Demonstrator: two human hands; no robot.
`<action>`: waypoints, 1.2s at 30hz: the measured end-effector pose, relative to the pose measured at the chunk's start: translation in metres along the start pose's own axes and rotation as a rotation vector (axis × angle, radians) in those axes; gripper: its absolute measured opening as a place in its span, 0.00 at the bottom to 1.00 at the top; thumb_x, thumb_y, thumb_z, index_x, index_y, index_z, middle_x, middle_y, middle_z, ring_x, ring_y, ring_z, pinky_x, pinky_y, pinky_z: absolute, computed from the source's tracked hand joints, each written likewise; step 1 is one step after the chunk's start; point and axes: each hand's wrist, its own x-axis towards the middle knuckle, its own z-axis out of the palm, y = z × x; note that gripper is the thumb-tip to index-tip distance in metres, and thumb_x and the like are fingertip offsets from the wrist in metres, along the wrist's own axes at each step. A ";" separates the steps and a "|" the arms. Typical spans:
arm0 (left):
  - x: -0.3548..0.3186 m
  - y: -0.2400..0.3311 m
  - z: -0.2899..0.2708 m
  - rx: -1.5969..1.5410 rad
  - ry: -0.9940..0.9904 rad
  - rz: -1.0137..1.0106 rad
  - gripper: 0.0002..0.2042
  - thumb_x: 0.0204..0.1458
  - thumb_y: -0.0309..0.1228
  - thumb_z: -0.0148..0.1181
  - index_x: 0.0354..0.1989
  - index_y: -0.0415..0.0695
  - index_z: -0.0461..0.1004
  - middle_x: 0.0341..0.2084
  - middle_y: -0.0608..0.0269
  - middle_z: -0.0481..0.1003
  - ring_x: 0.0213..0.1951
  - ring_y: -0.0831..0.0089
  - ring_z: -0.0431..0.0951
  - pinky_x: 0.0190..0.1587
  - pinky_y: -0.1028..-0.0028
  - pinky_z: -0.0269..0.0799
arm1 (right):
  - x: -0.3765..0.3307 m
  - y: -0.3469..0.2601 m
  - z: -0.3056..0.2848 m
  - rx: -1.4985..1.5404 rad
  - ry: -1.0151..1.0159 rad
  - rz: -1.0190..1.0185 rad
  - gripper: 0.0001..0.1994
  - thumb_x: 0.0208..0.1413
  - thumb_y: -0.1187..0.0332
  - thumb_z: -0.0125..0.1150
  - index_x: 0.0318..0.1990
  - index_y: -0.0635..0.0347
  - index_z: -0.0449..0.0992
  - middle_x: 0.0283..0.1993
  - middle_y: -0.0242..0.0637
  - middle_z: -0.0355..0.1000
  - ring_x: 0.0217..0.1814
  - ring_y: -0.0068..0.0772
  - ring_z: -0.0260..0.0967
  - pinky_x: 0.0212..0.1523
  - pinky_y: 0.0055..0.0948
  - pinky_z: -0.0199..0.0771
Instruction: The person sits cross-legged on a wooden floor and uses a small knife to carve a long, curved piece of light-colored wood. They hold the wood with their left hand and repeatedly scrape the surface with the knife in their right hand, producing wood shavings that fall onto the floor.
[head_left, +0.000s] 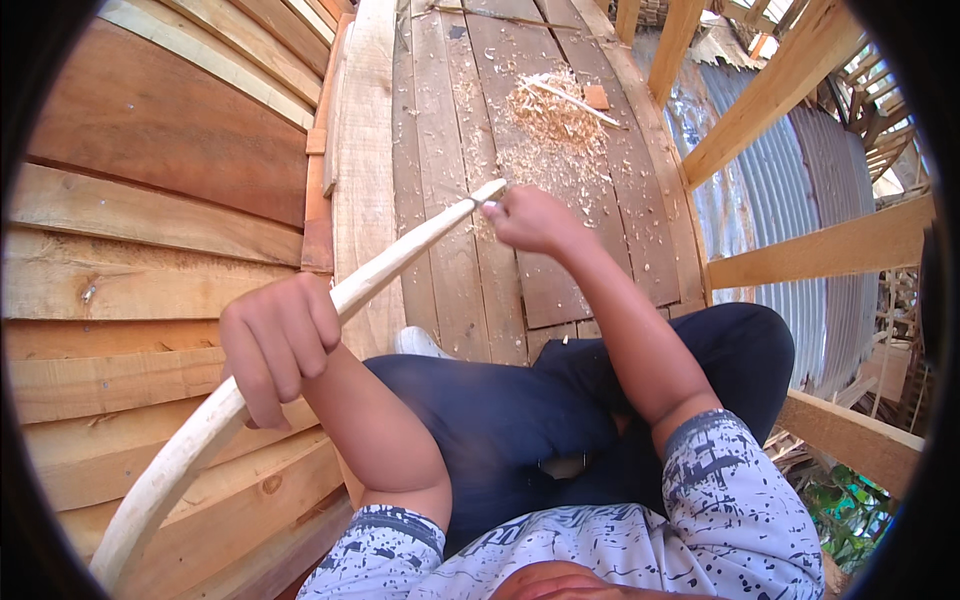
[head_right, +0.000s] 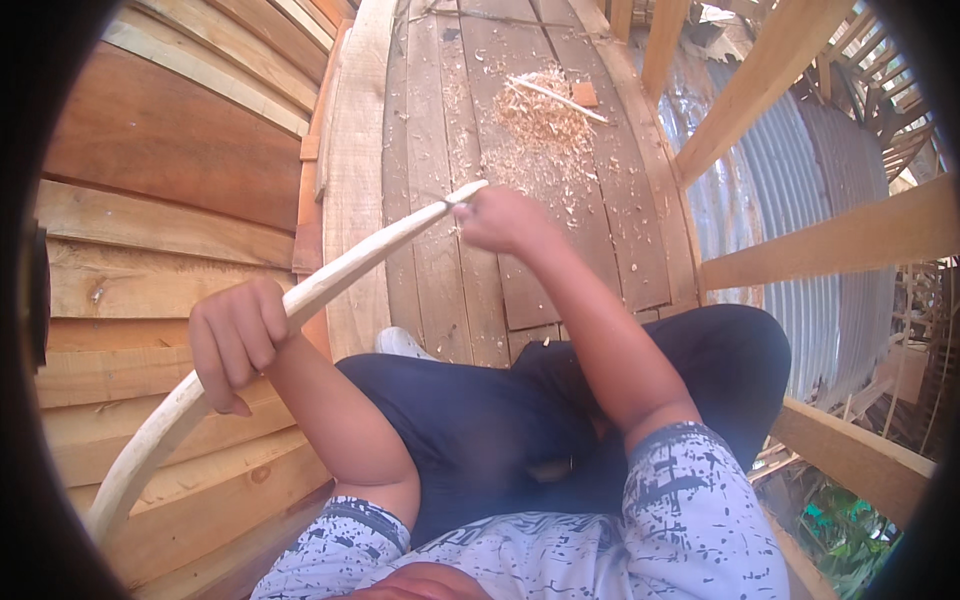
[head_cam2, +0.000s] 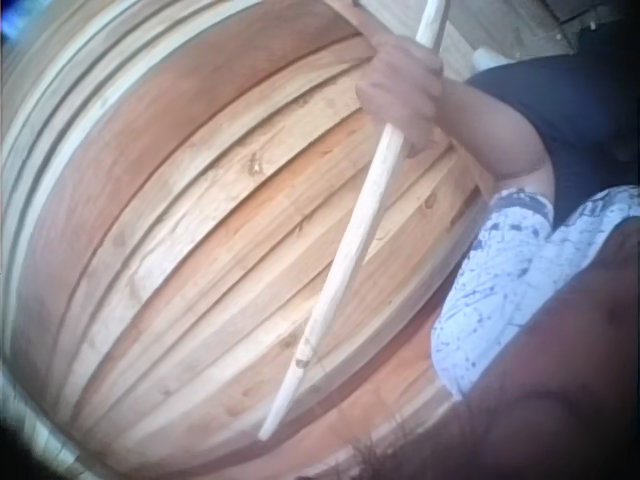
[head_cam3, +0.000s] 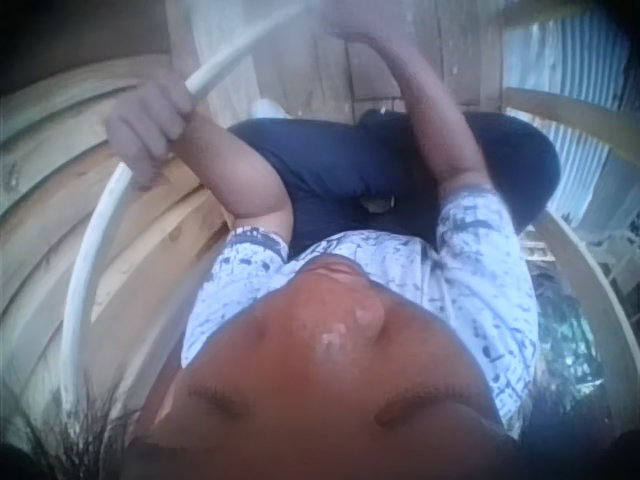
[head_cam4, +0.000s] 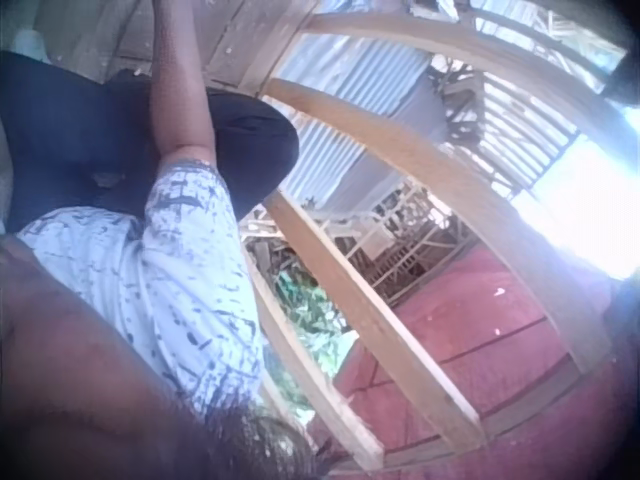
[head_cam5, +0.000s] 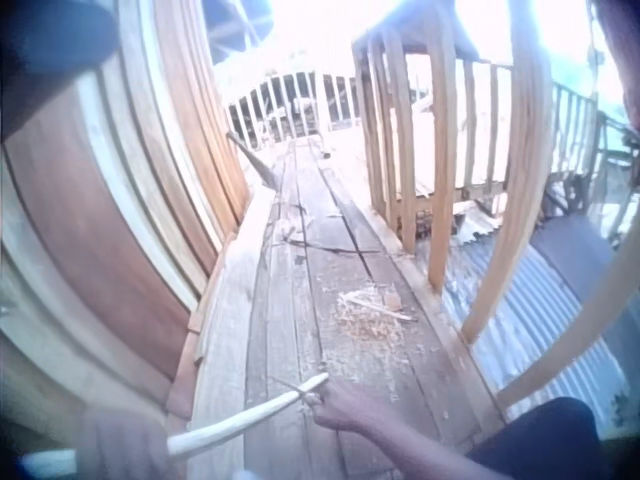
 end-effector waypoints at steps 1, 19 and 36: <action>-0.001 0.003 -0.001 0.008 0.000 -0.012 0.11 0.51 0.28 0.63 0.17 0.50 0.74 0.08 0.82 0.59 0.08 0.87 0.54 0.15 0.79 0.36 | -0.008 -0.019 0.001 -0.014 -0.044 -0.083 0.21 0.62 0.53 0.50 0.37 0.65 0.81 0.30 0.52 0.76 0.35 0.52 0.75 0.40 0.47 0.72; -0.001 0.005 -0.002 0.009 -0.056 -0.022 0.18 0.62 0.36 0.53 0.18 0.49 0.74 0.11 0.81 0.62 0.09 0.87 0.56 0.15 0.80 0.39 | -0.016 -0.030 -0.008 -0.054 -0.106 -0.169 0.25 0.62 0.50 0.49 0.39 0.67 0.80 0.31 0.54 0.77 0.37 0.49 0.77 0.41 0.43 0.73; -0.002 0.006 0.001 0.014 -0.048 -0.022 0.19 0.63 0.35 0.51 0.16 0.49 0.72 0.10 0.80 0.61 0.10 0.87 0.56 0.15 0.80 0.39 | -0.007 -0.021 -0.003 0.189 -0.223 -0.220 0.26 0.62 0.50 0.49 0.44 0.69 0.79 0.41 0.57 0.77 0.47 0.55 0.75 0.48 0.43 0.73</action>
